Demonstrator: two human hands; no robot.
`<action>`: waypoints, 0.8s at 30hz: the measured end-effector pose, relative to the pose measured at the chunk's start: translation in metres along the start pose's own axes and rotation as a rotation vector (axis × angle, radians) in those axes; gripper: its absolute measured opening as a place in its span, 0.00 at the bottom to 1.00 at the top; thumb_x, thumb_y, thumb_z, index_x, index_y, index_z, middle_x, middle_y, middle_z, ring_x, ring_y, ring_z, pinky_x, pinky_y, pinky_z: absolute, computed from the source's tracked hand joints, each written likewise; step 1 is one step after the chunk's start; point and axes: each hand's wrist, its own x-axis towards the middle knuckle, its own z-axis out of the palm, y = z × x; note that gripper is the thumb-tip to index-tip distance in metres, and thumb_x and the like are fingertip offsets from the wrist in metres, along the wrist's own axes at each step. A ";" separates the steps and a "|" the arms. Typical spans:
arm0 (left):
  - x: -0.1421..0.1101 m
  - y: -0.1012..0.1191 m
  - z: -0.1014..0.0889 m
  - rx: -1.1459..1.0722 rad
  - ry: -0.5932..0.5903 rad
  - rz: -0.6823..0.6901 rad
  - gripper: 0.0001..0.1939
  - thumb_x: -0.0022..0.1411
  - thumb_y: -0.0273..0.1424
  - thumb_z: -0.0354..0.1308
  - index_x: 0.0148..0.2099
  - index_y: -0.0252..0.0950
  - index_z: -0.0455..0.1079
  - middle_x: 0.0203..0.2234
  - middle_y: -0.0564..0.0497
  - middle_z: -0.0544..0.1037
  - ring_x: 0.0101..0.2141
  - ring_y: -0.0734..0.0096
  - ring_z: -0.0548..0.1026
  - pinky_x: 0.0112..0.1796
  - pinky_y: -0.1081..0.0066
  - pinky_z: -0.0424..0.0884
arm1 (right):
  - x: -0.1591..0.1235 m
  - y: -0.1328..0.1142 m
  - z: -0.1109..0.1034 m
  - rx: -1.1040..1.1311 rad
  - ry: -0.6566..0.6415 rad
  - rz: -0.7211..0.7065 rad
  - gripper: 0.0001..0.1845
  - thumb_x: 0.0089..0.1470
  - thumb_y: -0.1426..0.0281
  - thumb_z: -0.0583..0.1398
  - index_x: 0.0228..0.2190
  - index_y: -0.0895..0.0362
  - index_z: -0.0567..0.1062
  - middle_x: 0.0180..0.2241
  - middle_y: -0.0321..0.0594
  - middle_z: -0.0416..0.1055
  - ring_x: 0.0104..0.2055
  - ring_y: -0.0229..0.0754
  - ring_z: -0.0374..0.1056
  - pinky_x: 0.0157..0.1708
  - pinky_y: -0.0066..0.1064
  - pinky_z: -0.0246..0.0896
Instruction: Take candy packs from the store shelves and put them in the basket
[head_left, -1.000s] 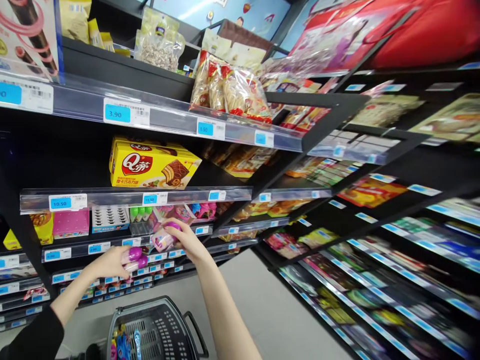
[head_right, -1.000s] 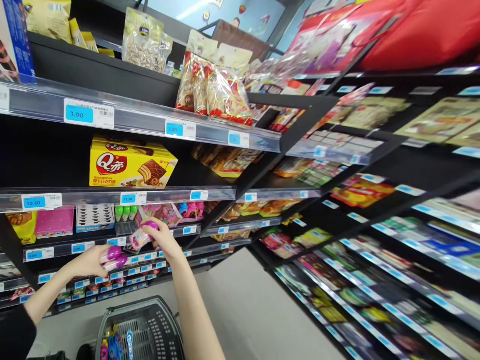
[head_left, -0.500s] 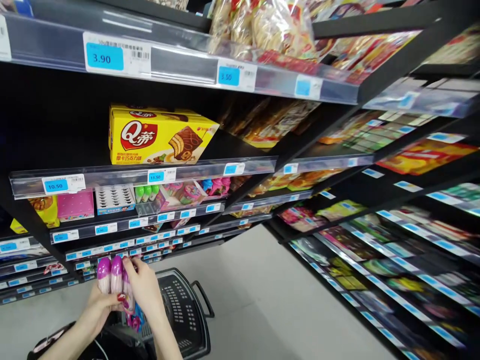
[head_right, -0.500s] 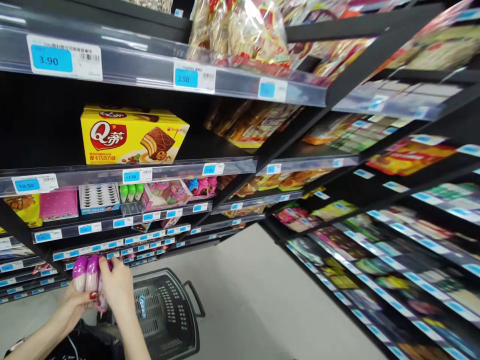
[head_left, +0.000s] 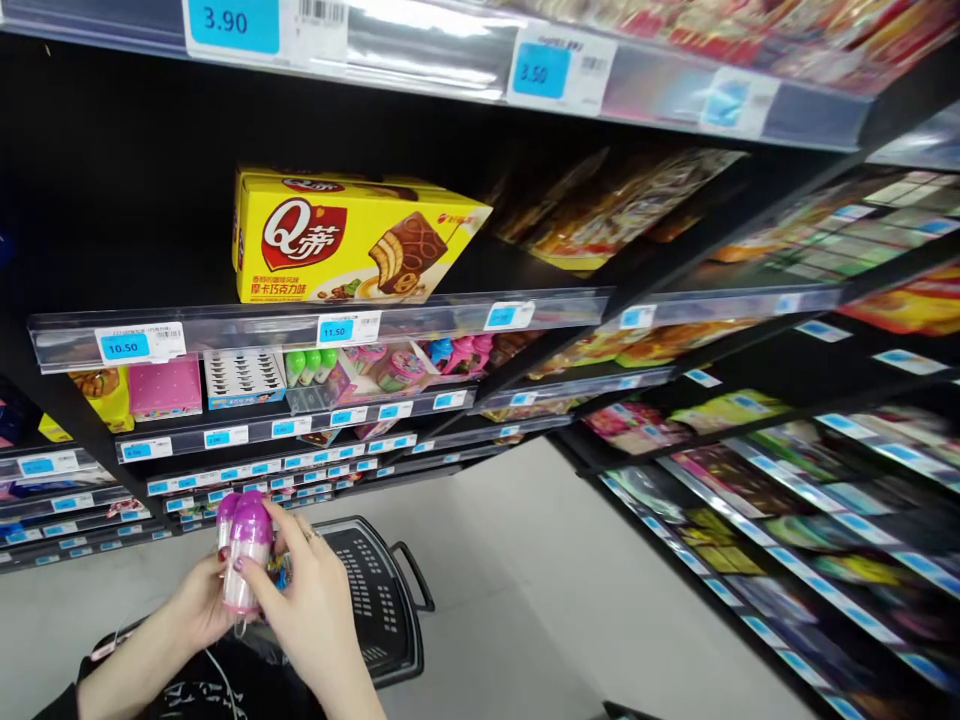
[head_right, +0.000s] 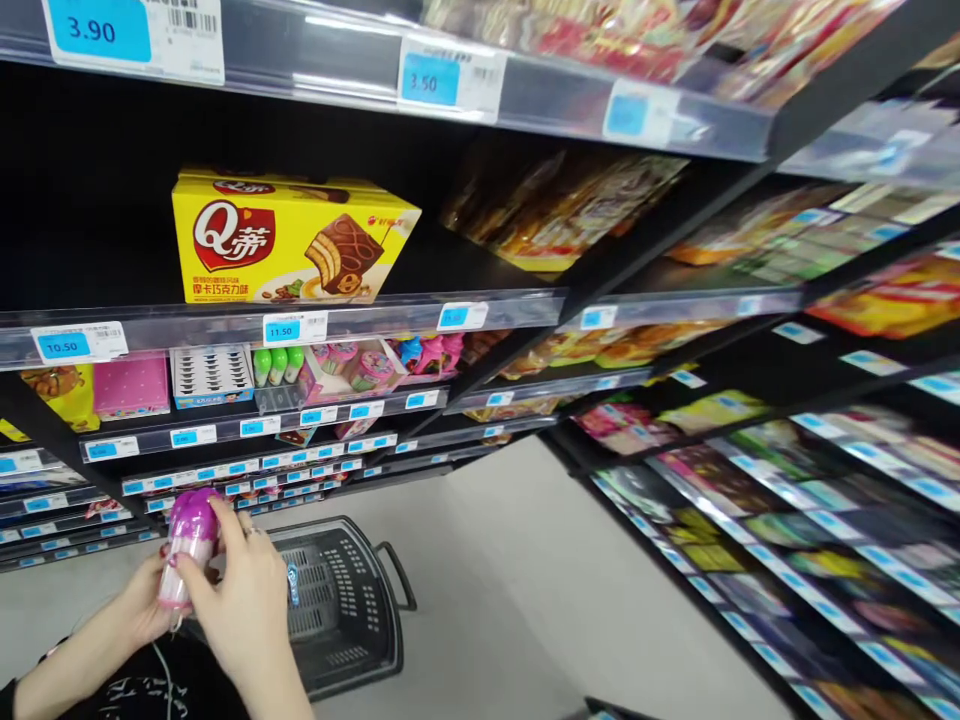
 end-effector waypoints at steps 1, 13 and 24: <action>-0.001 0.000 0.001 -0.004 0.004 -0.023 0.16 0.41 0.33 0.69 0.32 0.29 0.72 0.21 0.49 0.77 0.21 0.69 0.74 0.22 0.73 0.68 | -0.002 -0.002 0.001 -0.048 0.032 -0.051 0.30 0.44 0.68 0.63 0.51 0.50 0.67 0.38 0.41 0.65 0.42 0.48 0.62 0.43 0.42 0.60; -0.013 0.003 0.019 -0.027 0.019 0.000 0.13 0.40 0.34 0.68 0.28 0.32 0.73 0.21 0.48 0.79 0.26 0.63 0.76 0.37 0.65 0.70 | -0.008 -0.005 -0.003 0.067 -0.134 -0.216 0.56 0.31 0.76 0.67 0.60 0.51 0.48 0.56 0.42 0.51 0.59 0.49 0.43 0.58 0.39 0.49; -0.018 0.010 0.030 -0.028 -0.035 -0.001 0.11 0.37 0.30 0.68 0.28 0.31 0.75 0.21 0.49 0.80 0.24 0.71 0.76 0.30 0.75 0.69 | -0.007 -0.008 0.000 0.103 -0.119 -0.200 0.56 0.31 0.76 0.67 0.59 0.51 0.49 0.54 0.42 0.53 0.58 0.50 0.45 0.56 0.38 0.50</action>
